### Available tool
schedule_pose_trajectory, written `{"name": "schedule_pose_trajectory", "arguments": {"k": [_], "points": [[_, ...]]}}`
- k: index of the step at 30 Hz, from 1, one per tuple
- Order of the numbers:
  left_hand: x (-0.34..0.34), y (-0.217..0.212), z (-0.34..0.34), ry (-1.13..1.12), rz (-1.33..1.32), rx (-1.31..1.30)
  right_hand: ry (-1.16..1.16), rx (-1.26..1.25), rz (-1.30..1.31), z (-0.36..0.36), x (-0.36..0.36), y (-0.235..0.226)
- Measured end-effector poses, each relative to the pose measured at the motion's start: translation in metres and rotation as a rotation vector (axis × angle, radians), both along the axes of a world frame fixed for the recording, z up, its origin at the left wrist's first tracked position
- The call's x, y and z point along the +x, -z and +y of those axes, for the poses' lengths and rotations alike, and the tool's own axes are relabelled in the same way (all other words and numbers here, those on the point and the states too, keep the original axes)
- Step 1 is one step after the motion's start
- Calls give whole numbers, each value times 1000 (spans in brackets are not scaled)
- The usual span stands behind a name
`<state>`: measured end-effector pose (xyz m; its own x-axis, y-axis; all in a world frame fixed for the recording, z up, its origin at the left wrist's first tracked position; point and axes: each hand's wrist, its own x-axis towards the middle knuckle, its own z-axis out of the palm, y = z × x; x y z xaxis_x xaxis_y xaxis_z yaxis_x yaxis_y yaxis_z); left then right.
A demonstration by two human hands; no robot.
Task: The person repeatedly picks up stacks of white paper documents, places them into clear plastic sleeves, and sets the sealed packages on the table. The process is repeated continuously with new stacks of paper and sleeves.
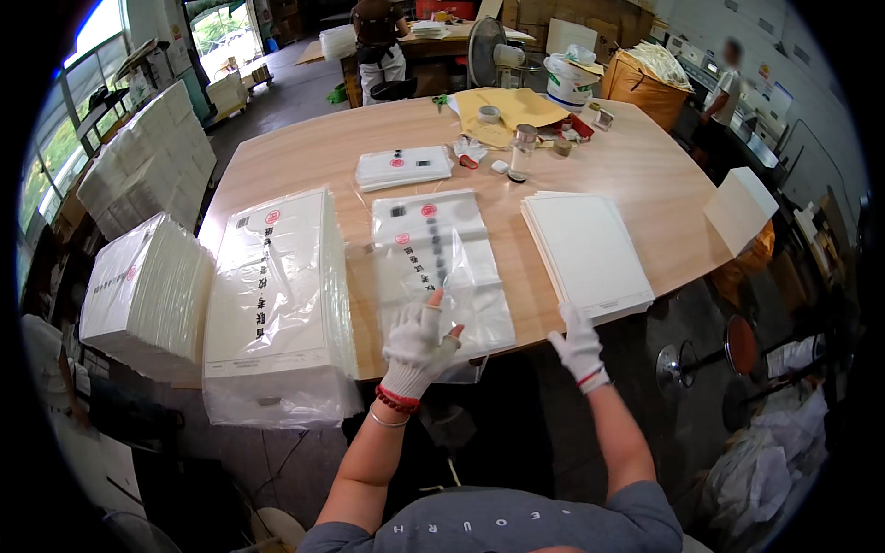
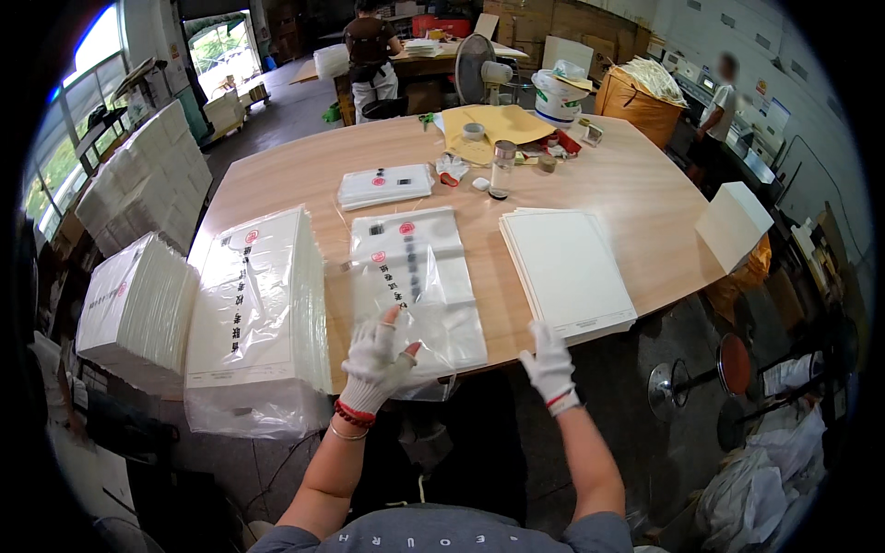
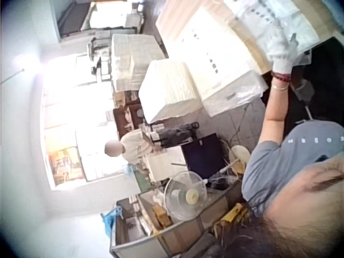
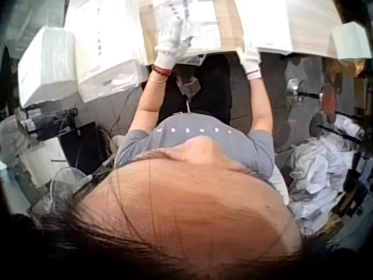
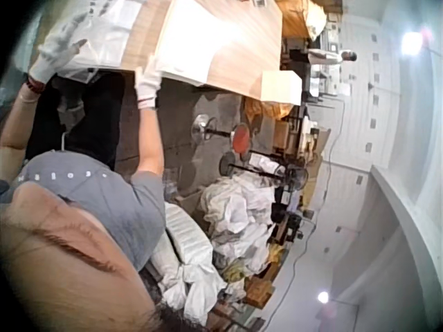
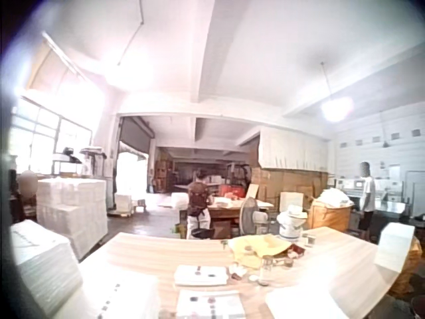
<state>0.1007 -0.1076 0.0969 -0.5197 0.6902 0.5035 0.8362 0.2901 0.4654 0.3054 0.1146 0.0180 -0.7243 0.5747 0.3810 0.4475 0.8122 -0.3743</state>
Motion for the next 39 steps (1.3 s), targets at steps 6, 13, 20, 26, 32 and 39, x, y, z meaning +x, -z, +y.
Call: {"name": "schedule_pose_trajectory", "arguments": {"k": [6,13,20,26,32,39], "points": [[34,-7,-19,-32,20,232,50,7,-167,85,29,18],[105,10,16,647,-584,45,59,21,1,111,29,25],[149,41,38,691,-889,-288,-18,76,-153,98,31,12],[144,59,24,662,-930,-254,-122,247,-90,84,35,23],[138,57,19,645,-803,-227,-94,199,30,106,35,34],[131,81,56,662,-1106,-112,15,387,102,79,33,-12]]}}
